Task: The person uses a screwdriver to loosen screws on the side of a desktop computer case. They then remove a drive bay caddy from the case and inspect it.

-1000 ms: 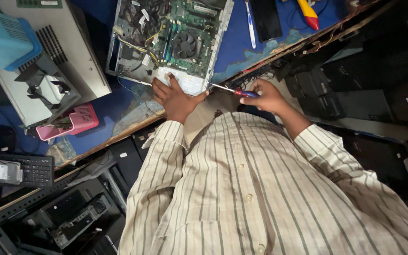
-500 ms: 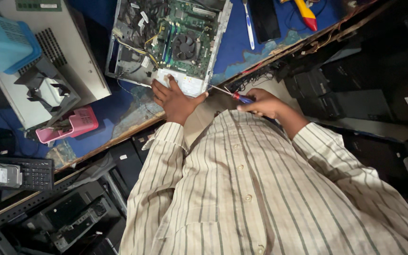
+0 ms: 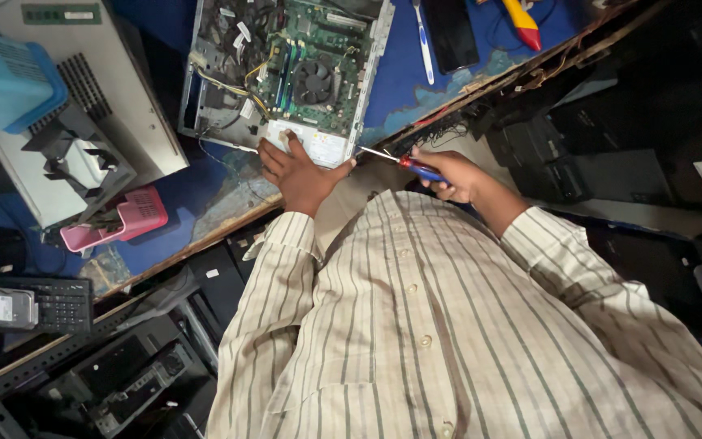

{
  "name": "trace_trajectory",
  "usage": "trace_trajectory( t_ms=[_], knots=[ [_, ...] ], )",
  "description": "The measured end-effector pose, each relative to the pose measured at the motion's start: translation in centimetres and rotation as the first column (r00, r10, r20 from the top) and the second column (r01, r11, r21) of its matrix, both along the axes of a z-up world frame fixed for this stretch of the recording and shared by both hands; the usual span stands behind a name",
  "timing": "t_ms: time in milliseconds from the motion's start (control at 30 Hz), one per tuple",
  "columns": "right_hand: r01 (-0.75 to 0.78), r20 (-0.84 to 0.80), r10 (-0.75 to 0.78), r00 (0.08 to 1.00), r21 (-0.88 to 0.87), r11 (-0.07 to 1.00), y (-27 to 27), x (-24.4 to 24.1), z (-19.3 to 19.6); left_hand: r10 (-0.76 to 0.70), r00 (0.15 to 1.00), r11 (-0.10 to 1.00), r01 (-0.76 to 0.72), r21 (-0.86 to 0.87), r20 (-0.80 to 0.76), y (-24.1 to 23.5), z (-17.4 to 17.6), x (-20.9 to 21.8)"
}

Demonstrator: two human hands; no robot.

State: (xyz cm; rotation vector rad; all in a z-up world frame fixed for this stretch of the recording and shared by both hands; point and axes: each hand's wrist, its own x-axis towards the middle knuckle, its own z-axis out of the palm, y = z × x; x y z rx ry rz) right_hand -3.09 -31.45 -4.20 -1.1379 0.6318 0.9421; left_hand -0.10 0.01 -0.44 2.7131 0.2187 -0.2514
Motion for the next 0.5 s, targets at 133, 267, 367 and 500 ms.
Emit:
trace_trajectory(
  t_ms=[133, 267, 367, 500],
  knots=[
    [-0.013, 0.557, 0.260, 0.788, -0.408, 0.913, 0.6, -0.9, 0.8, -0.008, 0.999, 1.000, 0.008, 0.006, 0.037, 0.0, -0.1, -0.3],
    [0.313, 0.692, 0.647, 0.321, -0.722, 0.617, 2.0, -2.4, 3.5, 0.001, 0.999, 1.000, -0.001, -0.003, 0.036, 0.0, 0.0, -0.3],
    [0.360, 0.646, 0.708, 0.286, -0.757, 0.546, 2.7, -2.3, 5.1, -0.003, 1.000, 1.000, 0.003, 0.010, 0.026, -0.1, 0.0, -0.1],
    [0.275, 0.713, 0.626, 0.317, -0.701, 0.658, 2.6, -1.9, 5.4, 0.007, 1.000, 1.000, -0.007, -0.003, -0.008, -0.1, 0.2, -0.2]
  ],
)
